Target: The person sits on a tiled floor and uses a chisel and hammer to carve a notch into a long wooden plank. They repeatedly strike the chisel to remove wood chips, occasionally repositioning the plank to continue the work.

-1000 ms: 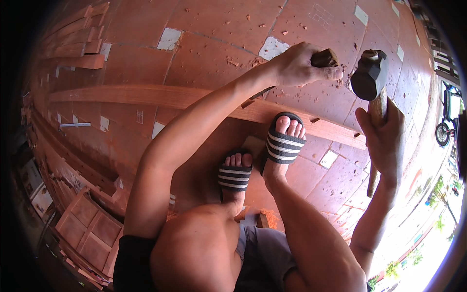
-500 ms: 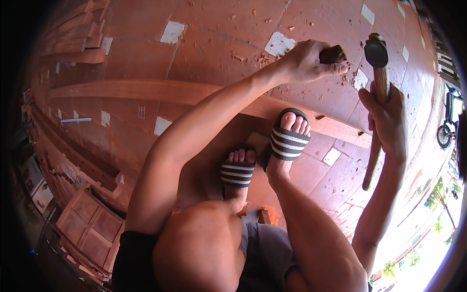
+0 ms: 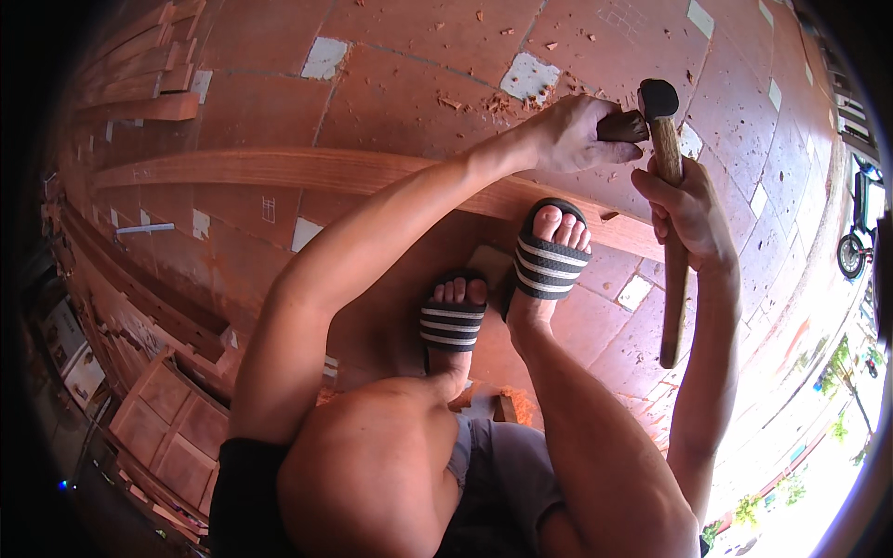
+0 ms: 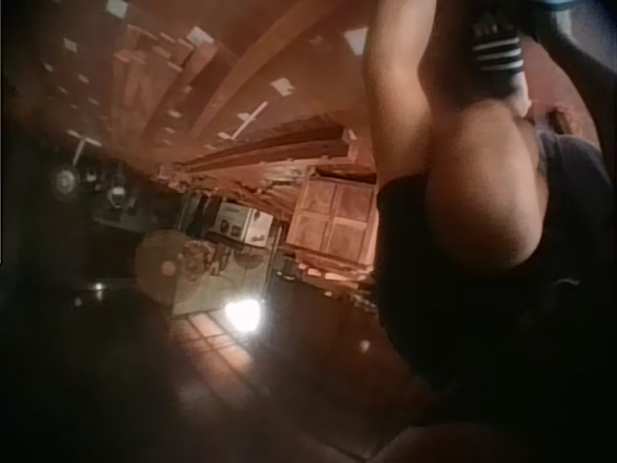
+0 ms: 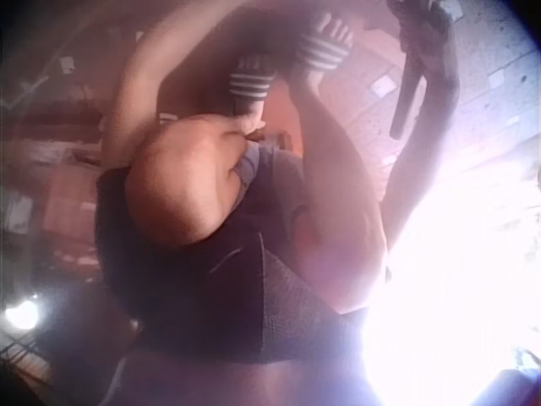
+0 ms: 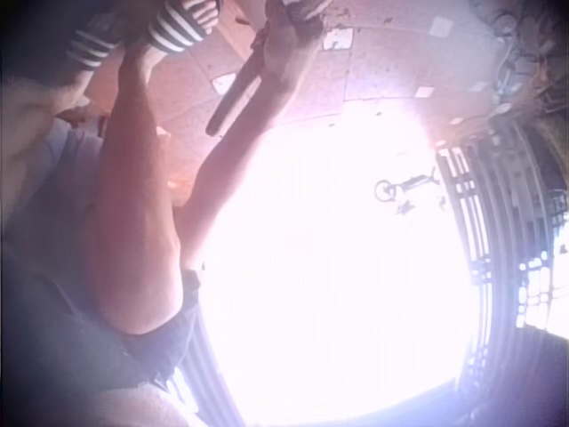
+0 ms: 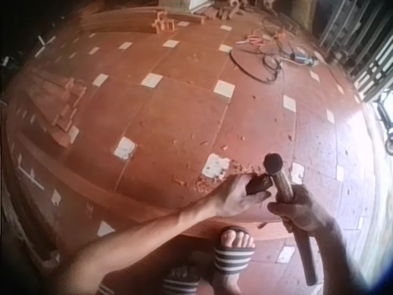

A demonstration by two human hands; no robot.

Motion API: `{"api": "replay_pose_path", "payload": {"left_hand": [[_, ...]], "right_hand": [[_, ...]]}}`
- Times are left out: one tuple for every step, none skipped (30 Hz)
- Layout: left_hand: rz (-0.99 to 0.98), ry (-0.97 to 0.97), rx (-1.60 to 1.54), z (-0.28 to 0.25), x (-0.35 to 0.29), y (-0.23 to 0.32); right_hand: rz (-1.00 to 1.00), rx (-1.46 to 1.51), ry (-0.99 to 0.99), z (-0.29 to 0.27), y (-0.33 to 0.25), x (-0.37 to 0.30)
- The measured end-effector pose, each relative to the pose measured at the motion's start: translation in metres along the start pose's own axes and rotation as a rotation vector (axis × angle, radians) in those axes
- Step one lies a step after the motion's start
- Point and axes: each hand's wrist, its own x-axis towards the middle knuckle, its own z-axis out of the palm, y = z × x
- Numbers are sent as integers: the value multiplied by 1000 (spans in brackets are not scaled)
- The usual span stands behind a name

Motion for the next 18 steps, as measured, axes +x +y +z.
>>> {"api": "replay_pose_path", "payload": {"left_hand": [[1, -12, -6, 1, 1, 1], [-7, -25, -10, 0, 1, 3], [-15, -38, -13, -1, 2, 4], [-21, -49, -13, -2, 3, 4], [2, -99, -28, -4, 6, 2], [25, -148, -43, -7, 10, 0], [50, -200, -56, -9, 13, -2], [-4, -221, -89, -12, 15, 9], [-59, -243, -121, -18, 18, 20], [-26, -221, -120, -22, 20, 25], [7, -201, -116, -27, 22, 29], [38, -184, -117, -29, 23, 35], [64, -154, -76, -33, 25, 36], [93, -126, -36, -34, 24, 26], [122, -98, 5, -32, 21, 15], [152, -75, 34, -28, 20, 14], [101, -102, 61, -29, 19, 12], [49, -129, 88, -30, 17, 11]], "right_hand": [[-12, -9, 9, -3, 1, 0], [-24, -19, 17, -5, 2, -1], [-10, 25, 6, -5, 3, -2], [0, 68, -7, -3, 4, -2], [9, 112, -21, -2, 4, -3], [9, 66, -22, -2, 2, -5], [6, 22, -21, -2, -1, -7], [14, -20, -11, -4, 0, -8], [13, 15, 10, -6, 2, -9], [8, 47, 22, -6, 2, -11], [4, 79, 35, -6, 2, -12], [9, 63, 36, -8, 4, -14], [2, 48, 35, -10, 4, -14], [-7, 35, 29, -9, 2, -13], [-18, 27, 32, -7, -1, -14], [-18, 17, 42, -7, -2, -15], [-18, 8, 52, -7, -4, -16], [-35, 22, 52, -8, -7, -17]]}}
